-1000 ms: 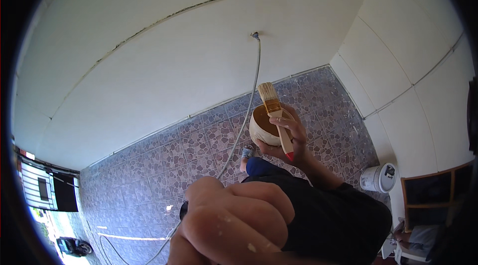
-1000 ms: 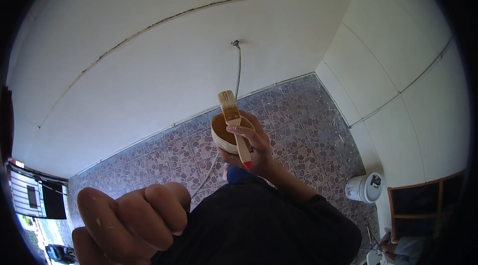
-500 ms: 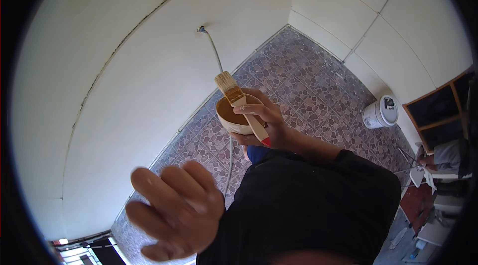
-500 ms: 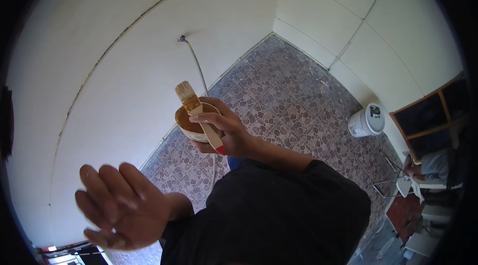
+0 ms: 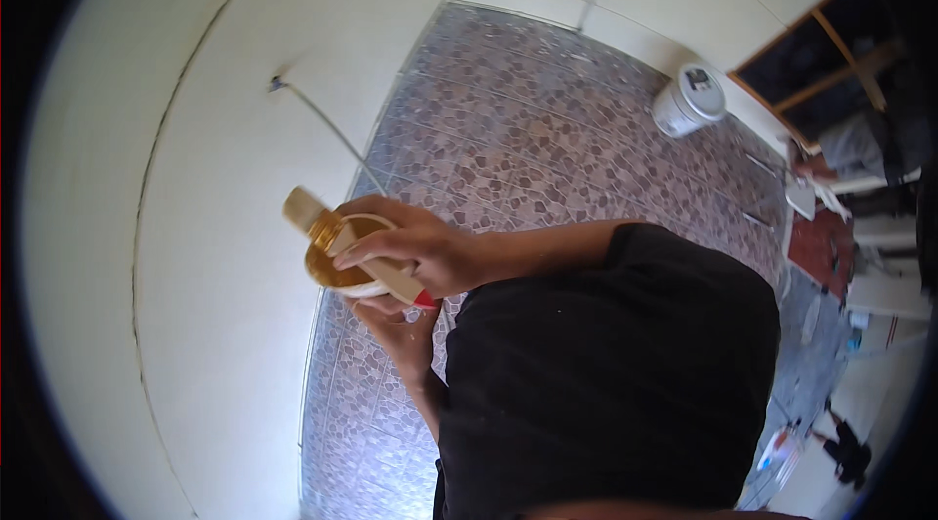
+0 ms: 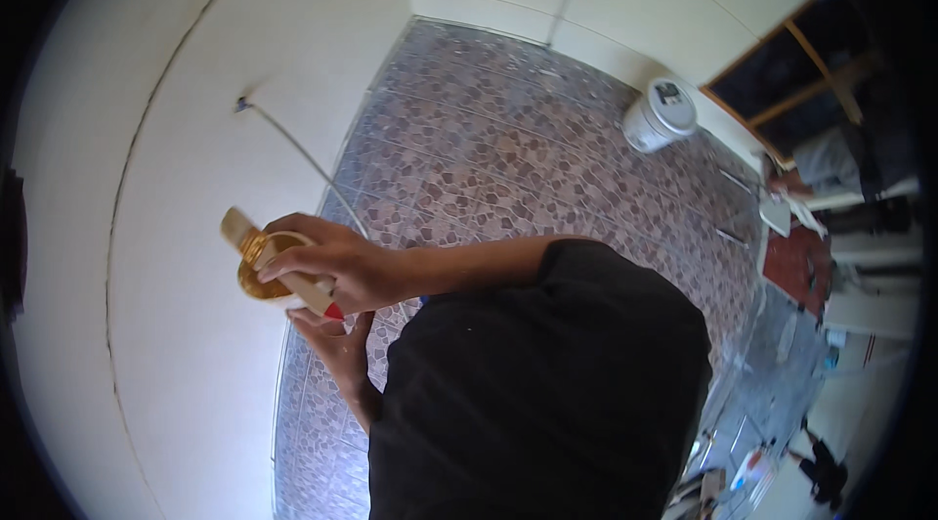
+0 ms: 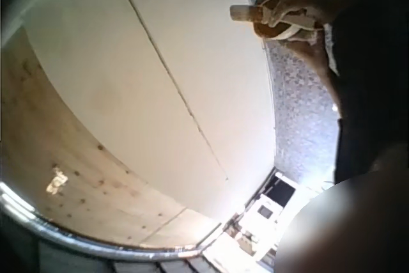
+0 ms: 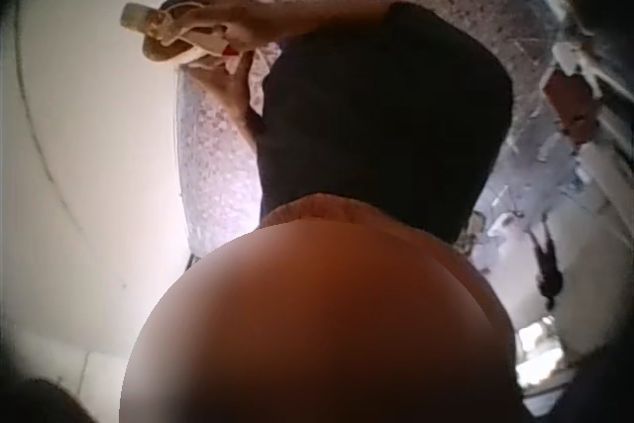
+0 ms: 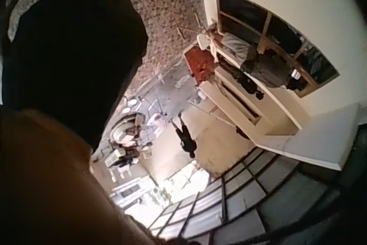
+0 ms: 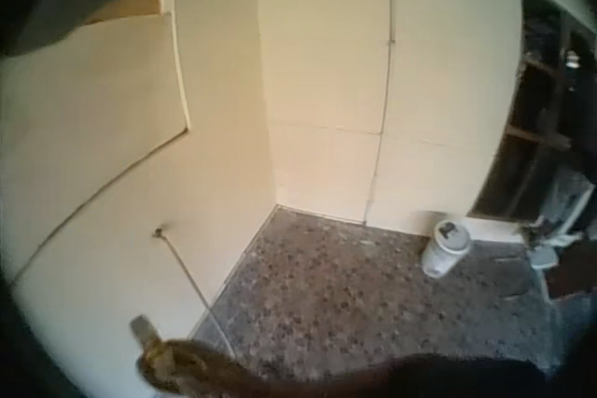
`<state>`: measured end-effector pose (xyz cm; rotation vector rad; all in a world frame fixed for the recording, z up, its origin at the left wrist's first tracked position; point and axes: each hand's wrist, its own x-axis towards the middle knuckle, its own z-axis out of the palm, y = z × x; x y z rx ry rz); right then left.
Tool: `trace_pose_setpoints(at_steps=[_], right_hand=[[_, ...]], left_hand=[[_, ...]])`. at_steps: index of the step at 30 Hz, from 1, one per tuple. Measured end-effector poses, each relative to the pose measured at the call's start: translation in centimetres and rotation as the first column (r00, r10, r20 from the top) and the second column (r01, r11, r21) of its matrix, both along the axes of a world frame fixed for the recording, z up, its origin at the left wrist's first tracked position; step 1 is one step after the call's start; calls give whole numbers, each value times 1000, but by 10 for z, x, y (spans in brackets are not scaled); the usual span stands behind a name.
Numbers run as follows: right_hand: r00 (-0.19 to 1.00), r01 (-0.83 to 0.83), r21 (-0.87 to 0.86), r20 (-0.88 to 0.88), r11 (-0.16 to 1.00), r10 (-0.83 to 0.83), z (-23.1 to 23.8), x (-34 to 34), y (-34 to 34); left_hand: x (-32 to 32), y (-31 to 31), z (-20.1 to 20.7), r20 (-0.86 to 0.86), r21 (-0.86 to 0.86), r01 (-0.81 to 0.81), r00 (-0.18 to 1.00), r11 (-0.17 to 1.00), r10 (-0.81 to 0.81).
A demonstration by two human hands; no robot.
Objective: The person is painting the edge of a ceiling beam using a brush and a small paint container.
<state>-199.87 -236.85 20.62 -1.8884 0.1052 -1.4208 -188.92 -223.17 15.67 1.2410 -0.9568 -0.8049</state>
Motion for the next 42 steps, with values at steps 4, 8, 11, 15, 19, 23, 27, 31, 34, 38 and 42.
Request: trace_pose_setpoints(at_steps=[4,8,11,15,19,23,27,31,34,38,42], right_hand=[[999,29,-12,26,1000,-28,-2,-10,12],[988,153,-34,-21,988,-154,-6,-40,26],[975,208,21,-82,978,-205,-13,-62,32],[960,253,-32,-113,967,-255,-19,-78,43],[972,206,7,-120,979,-204,-9,-84,43],[947,243,-83,-193,966,-255,1,-96,37],[858,394,-325,-204,859,-471,12,-105,29],[836,416,-460,-146,784,-529,8,-104,18],[796,417,-544,-168,728,-582,22,-105,14],[789,454,-468,-183,758,-586,38,-101,8],[726,572,-433,-128,697,-675,44,-100,-11]], left_hand=[[-7,-9,0,149,-3,-36,988,999,36],[-19,-11,-25,214,-29,61,975,998,-53],[-43,-18,-17,216,-31,92,973,995,-83],[-53,-20,-15,237,-10,101,967,995,-96],[-56,-24,-7,133,-19,110,985,994,-107],[-55,-33,-7,125,-50,135,984,990,-128],[-57,-40,-4,137,-80,109,986,991,-98],[-56,-52,-3,175,-115,149,976,982,-127],[-54,-59,-1,184,-89,146,975,985,-128],[-40,-62,-26,168,28,154,973,988,-156],[-42,-59,-33,67,50,115,991,992,-118]])
